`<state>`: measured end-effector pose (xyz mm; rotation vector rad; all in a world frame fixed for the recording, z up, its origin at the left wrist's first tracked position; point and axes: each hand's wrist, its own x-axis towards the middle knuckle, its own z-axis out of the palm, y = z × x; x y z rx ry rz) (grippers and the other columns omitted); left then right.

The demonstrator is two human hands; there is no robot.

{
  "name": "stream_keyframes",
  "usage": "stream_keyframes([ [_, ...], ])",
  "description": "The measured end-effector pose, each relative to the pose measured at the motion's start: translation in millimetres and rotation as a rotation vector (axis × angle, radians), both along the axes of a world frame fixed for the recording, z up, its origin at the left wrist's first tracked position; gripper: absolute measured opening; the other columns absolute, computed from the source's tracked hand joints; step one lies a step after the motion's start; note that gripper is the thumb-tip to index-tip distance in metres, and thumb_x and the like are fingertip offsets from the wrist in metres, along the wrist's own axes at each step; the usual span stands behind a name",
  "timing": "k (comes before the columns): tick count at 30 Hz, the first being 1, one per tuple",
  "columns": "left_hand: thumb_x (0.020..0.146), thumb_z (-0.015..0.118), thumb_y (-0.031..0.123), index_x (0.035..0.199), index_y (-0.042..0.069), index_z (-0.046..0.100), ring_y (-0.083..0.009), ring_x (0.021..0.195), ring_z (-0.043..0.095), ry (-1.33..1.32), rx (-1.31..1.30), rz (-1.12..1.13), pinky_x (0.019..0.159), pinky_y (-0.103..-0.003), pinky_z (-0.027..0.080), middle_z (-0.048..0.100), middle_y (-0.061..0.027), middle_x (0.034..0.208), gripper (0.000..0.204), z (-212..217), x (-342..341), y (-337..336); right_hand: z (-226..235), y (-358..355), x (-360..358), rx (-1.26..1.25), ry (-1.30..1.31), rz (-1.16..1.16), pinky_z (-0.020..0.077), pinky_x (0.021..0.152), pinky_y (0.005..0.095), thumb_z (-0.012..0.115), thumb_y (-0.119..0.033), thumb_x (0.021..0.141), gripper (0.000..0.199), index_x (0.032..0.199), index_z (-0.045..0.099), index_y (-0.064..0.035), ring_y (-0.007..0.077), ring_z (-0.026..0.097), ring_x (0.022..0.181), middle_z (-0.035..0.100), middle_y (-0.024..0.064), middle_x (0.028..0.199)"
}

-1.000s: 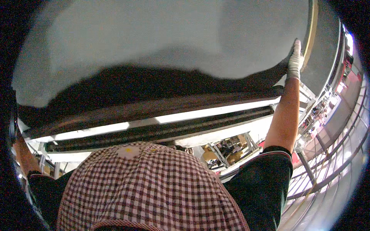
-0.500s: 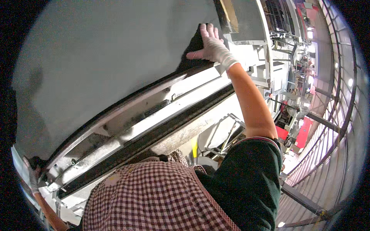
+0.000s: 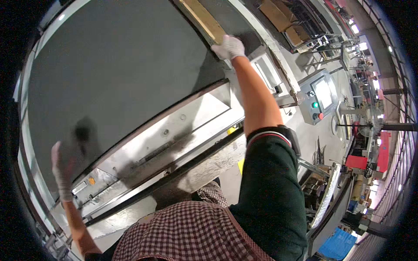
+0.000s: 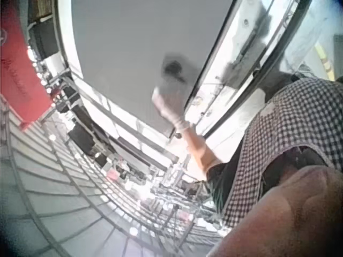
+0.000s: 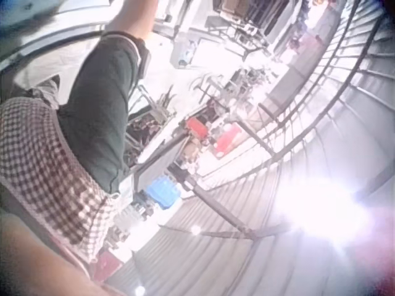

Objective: Applying adhesive tape and identification labels to manufactured black strips in a factory setting.

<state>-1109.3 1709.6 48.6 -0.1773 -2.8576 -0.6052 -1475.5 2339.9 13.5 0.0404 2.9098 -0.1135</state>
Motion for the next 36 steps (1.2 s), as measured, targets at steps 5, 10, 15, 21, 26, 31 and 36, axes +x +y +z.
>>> stream_keyframes([
  [5, 0.069, 0.083, 0.016, 0.135, 0.003, 0.048, -0.034, 0.134, 0.044, -0.223, -0.071, -0.263, 0.112, -0.042, 0.036, 0.049, -0.0169, 0.141, 0.076, 53.0, -90.4, 234.4, 13.0, -32.5, 34.7, -0.057, 0.116, -0.007, 0.0424, 0.1, 0.0481, 0.078, -0.034, 0.067, 0.061, 0.118, 0.057, -0.0069, 0.0362, 0.052, 0.12, 0.057, 0.0189, 0.122],
  [10, 0.074, 0.077, 0.031, 0.14, 0.006, 0.042, -0.037, 0.134, 0.04, -0.207, -0.164, -0.38, 0.11, -0.043, 0.038, 0.041, -0.0164, 0.148, 0.079, 23.3, -169.6, 376.7, 16.2, -28.7, 71.4, 0.018, 0.201, 0.178, 0.0428, 0.1, 0.0468, 0.076, -0.04, 0.066, 0.066, 0.121, 0.057, -0.0079, 0.0357, 0.046, 0.121, 0.053, 0.0162, 0.126],
  [15, 0.083, 0.065, 0.033, 0.136, 0.018, 0.047, -0.0356, 0.113, 0.053, -0.331, -0.479, -0.337, 0.095, -0.043, 0.046, 0.046, -0.0162, 0.139, 0.057, -20.0, -203.6, 428.0, 67.1, 30.3, 184.0, -0.783, 0.512, 0.4, 0.0489, 0.084, 0.0435, 0.071, -0.028, 0.068, 0.04, 0.102, 0.064, -0.0074, 0.0363, 0.06, 0.094, 0.066, 0.0129, 0.101],
  [21, 0.069, 0.072, 0.018, 0.142, 0.017, 0.044, -0.0406, 0.118, 0.047, -0.386, -0.495, -0.339, 0.102, -0.044, 0.043, 0.04, -0.0147, 0.147, 0.079, -14.4, -211.5, 420.5, 163.2, 211.3, 307.0, -0.54, 0.924, 0.241, 0.0492, 0.078, 0.0376, 0.062, 0.01, 0.061, 0.043, 0.102, 0.062, -0.0043, 0.0291, 0.063, 0.087, 0.064, 0.0153, 0.099],
  [26, 0.071, 0.072, 0.02, 0.146, 0.017, 0.037, -0.0371, 0.122, 0.044, -0.535, -0.683, -0.284, 0.104, -0.04, 0.044, 0.031, -0.0112, 0.151, 0.082, -16.5, -222.0, 434.6, 77.1, 441.9, 295.9, 0.05, 0.868, -0.548, 0.0418, 0.093, 0.0452, 0.06, -0.007, 0.079, 0.068, 0.143, 0.036, -0.0057, 0.0326, 0.059, 0.102, 0.066, 0.0108, 0.107],
  [31, 0.071, 0.073, 0.018, 0.148, 0.018, 0.034, -0.0368, 0.122, 0.043, -0.565, -0.704, -0.274, 0.104, -0.04, 0.044, 0.029, -0.0106, 0.152, 0.086, -19.8, -224.1, 431.9, 46.5, 497.9, 280.8, 0.134, 0.7, -0.576, 0.0406, 0.096, 0.0455, 0.052, -0.004, 0.08, 0.062, 0.141, 0.04, -0.0062, 0.0347, 0.059, 0.102, 0.065, 0.015, 0.105],
  [36, 0.071, 0.074, 0.016, 0.148, 0.019, 0.034, -0.037, 0.123, 0.043, -0.566, -0.696, -0.265, 0.104, -0.039, 0.044, 0.03, -0.0102, 0.152, 0.087, -17.2, -222.0, 431.3, 50.5, 494.2, 273.6, 0.16, 0.749, -0.527, 0.0407, 0.096, 0.0472, 0.049, -0.002, 0.08, 0.057, 0.136, 0.044, -0.0057, 0.0358, 0.059, 0.101, 0.064, 0.0166, 0.102],
])
